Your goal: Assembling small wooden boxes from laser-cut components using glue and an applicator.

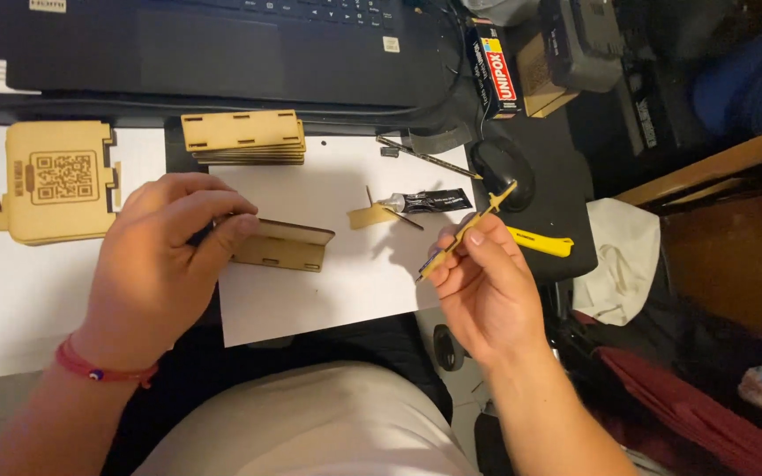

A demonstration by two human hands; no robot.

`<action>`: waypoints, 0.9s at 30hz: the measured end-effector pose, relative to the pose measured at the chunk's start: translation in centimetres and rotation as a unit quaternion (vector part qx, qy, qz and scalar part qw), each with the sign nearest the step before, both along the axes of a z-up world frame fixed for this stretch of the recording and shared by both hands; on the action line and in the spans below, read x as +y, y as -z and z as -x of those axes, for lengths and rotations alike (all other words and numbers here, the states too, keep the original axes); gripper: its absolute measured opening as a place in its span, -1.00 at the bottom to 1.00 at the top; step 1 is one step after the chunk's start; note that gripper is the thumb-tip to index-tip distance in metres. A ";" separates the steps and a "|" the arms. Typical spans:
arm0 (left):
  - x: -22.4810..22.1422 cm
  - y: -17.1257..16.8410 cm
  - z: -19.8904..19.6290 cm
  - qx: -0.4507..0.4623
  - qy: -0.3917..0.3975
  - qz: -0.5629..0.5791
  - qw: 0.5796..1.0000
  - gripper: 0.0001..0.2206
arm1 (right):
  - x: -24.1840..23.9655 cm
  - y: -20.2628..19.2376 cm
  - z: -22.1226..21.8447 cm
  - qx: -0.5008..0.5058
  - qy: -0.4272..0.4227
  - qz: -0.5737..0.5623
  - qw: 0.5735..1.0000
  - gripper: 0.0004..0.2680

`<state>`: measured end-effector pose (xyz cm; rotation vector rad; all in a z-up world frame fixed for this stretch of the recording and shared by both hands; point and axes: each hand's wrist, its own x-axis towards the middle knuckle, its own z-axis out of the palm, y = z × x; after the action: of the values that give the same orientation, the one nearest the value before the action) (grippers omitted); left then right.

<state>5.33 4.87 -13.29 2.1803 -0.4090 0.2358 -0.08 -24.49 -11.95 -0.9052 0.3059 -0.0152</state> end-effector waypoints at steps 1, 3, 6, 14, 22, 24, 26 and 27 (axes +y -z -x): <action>0.3 0.2 0.0 -0.034 0.026 -0.009 0.999 -0.89 | 0.0 0.1 0.0 -0.004 0.004 -0.001 1.000 -0.95; 0.9 0.5 0.1 -0.068 0.052 -0.016 0.996 -0.88 | 0.1 0.1 0.2 -0.008 0.007 0.001 1.000 -0.95; 1.4 0.7 0.4 -0.075 0.040 -0.039 0.996 -0.89 | 0.3 -0.1 0.3 -0.011 0.005 -0.008 1.000 -0.95; -0.1 0.9 1.1 -0.131 -0.002 0.019 0.991 -0.88 | 1.5 -1.0 0.6 -0.084 0.005 0.082 0.993 -0.96; -0.4 2.2 1.1 -0.190 0.006 -0.001 0.982 -0.89 | 0.9 -0.1 1.3 -0.130 0.070 0.169 0.974 -0.96; -0.5 2.1 1.1 -0.196 0.009 -0.013 0.980 -0.89 | 0.7 -0.2 1.1 -0.126 0.083 0.168 0.974 -0.95; -0.6 2.1 1.2 -0.212 -0.013 -0.021 0.977 -0.94 | 0.6 -0.1 1.2 -0.092 0.101 0.199 0.970 -0.92; -0.8 2.0 1.3 -0.214 -0.011 -0.020 0.976 -0.94 | 0.5 -0.2 1.2 -0.094 0.103 0.200 0.970 -0.92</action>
<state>4.03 4.10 -15.30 2.1683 -0.6338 0.7225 -1.29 -23.98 -11.72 -1.2590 0.2209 -0.3647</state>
